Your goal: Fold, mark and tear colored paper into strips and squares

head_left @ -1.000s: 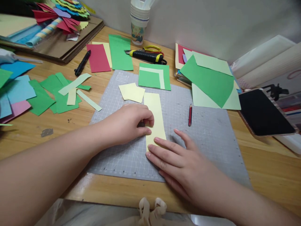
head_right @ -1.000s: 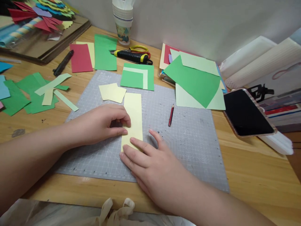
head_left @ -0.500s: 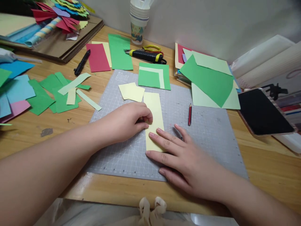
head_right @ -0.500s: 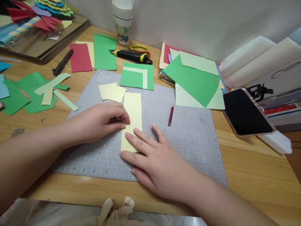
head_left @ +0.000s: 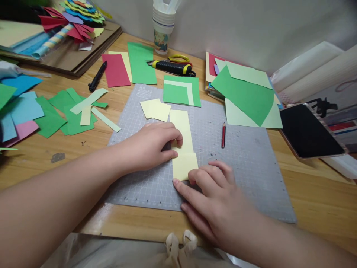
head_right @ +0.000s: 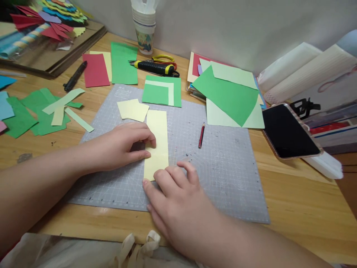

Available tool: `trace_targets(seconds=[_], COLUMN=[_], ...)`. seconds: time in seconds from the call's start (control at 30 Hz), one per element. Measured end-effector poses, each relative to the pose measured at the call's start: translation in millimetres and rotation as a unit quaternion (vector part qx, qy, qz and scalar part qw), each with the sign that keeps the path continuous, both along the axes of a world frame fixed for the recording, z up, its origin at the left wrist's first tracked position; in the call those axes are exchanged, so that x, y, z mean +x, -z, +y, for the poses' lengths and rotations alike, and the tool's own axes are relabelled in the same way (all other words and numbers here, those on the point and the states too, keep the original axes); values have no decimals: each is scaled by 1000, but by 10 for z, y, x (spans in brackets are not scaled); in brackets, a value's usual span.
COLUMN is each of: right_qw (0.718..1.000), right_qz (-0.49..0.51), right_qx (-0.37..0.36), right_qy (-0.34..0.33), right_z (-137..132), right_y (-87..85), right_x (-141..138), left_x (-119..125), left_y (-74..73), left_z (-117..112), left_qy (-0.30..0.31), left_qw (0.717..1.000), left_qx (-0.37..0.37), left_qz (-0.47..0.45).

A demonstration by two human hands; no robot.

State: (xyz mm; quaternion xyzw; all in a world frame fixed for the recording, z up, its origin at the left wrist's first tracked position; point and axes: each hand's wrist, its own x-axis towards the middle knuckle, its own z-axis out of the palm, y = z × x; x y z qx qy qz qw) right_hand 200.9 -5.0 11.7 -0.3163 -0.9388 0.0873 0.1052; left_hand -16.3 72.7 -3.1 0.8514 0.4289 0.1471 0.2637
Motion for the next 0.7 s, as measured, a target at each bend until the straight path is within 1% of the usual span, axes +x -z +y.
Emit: trace_targets(seconds=[0.13, 0.3, 0.47, 0.57, 0.7], right_qw=[997, 990, 969, 960, 956], right_qz=[6, 10, 46, 72, 71], right_qx=[-47, -87, -153, -157, -152], right_qy=[62, 111, 189, 222, 241], right_z=[-91, -162, -234, -282, -348], right_y=[-14, -34, 10, 61, 113], right_x=[-51, -55, -76, -94, -73], left_x=[-4, -19, -20, -19, -26], left_y=[2, 6, 21, 30, 30], left_z=[-1, 14, 27, 30, 33], left_qy=[2, 12, 3, 1, 1], left_qw=[1000, 1000, 1000, 1000, 1000], left_qx=[6, 10, 9, 7, 5], left_qz=[-5, -6, -2, 0, 4])
